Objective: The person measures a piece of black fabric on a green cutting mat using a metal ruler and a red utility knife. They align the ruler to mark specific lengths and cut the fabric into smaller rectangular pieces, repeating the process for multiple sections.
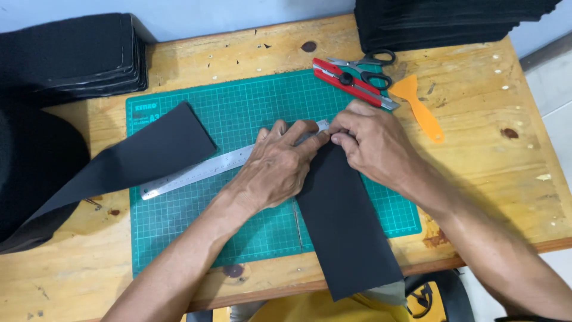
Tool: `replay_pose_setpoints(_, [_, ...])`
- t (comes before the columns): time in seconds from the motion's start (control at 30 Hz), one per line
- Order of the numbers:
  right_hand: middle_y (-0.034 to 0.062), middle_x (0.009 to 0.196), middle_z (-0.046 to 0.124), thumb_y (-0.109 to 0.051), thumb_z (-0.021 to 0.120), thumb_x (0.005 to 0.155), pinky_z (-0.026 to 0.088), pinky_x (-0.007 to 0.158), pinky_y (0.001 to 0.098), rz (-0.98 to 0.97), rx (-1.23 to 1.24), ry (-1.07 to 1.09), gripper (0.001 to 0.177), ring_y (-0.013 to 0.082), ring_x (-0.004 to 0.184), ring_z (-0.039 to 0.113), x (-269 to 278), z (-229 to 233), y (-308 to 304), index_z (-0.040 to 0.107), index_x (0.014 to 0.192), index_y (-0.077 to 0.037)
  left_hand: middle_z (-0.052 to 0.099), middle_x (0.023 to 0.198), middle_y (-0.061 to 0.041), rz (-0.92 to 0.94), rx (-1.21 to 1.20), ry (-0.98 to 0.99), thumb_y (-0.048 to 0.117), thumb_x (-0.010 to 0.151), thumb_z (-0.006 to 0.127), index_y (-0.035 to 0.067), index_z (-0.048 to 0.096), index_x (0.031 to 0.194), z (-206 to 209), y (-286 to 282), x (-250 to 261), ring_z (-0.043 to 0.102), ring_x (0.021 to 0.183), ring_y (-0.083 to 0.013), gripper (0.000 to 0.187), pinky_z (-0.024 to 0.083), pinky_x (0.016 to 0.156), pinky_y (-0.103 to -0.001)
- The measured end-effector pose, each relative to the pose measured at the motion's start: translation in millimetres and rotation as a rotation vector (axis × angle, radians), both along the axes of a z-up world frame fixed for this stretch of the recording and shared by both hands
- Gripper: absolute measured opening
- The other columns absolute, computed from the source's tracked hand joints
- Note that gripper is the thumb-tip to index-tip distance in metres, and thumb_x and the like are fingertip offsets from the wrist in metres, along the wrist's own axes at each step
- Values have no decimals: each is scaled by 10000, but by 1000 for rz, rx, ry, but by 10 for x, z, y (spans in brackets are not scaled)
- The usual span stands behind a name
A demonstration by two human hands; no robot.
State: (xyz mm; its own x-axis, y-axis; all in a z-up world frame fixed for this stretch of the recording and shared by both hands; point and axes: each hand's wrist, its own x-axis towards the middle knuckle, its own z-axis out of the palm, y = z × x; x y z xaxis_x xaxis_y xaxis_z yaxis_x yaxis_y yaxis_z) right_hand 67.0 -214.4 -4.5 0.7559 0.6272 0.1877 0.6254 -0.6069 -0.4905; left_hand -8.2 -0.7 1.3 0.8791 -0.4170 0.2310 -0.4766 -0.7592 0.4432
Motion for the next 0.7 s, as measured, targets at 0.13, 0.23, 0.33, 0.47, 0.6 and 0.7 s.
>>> replay_pose_setpoints(0.13, [55,823,609,-110,751,866,562,693,396,2,58,-15,81,303,837,684,-29,-36,-29,693,903,-152,546,1249,-48,-6,-23,-18,101,1012,521,161,652,1321,24,11,-17,570,946,-314,341,422,761,-405])
replay_pose_setpoints(0.23, [66,837,655,-44,806,824,569,604,325,-81,216,54,192,228,770,706,-63,-6,-60,734,984,-122,559,1253,-60,-2,-41,-20,105,1014,538,145,665,1290,13,21,-23,579,958,-316,307,436,784,-412])
replay_pose_setpoints(0.33, [162,927,670,34,795,830,582,595,298,-129,349,212,317,220,778,697,-74,71,-126,695,1130,22,570,1240,-60,-17,-109,-17,154,1032,539,159,646,1328,-22,67,9,596,985,-349,315,466,816,-439])
replay_pose_setpoints(0.47, [194,918,650,66,791,819,572,535,319,-88,329,168,321,259,756,694,-50,45,-115,721,1132,58,640,1202,-125,41,-157,81,198,949,696,120,655,1305,105,194,-1,629,1072,-406,368,508,884,-514])
replay_pose_setpoints(0.6, [147,918,631,-30,823,826,550,554,359,-77,251,81,314,274,745,662,-111,-24,-109,765,1135,-28,650,1131,-133,235,-17,238,211,876,794,112,698,1256,284,370,-34,620,1068,-358,404,504,912,-499])
replay_pose_setpoints(0.7, [102,918,636,-68,816,845,551,650,375,-72,194,47,272,256,769,660,-92,-96,-106,770,1114,-80,629,1067,-94,272,53,318,180,875,772,137,698,1190,168,542,-30,631,1029,-364,326,506,903,-528])
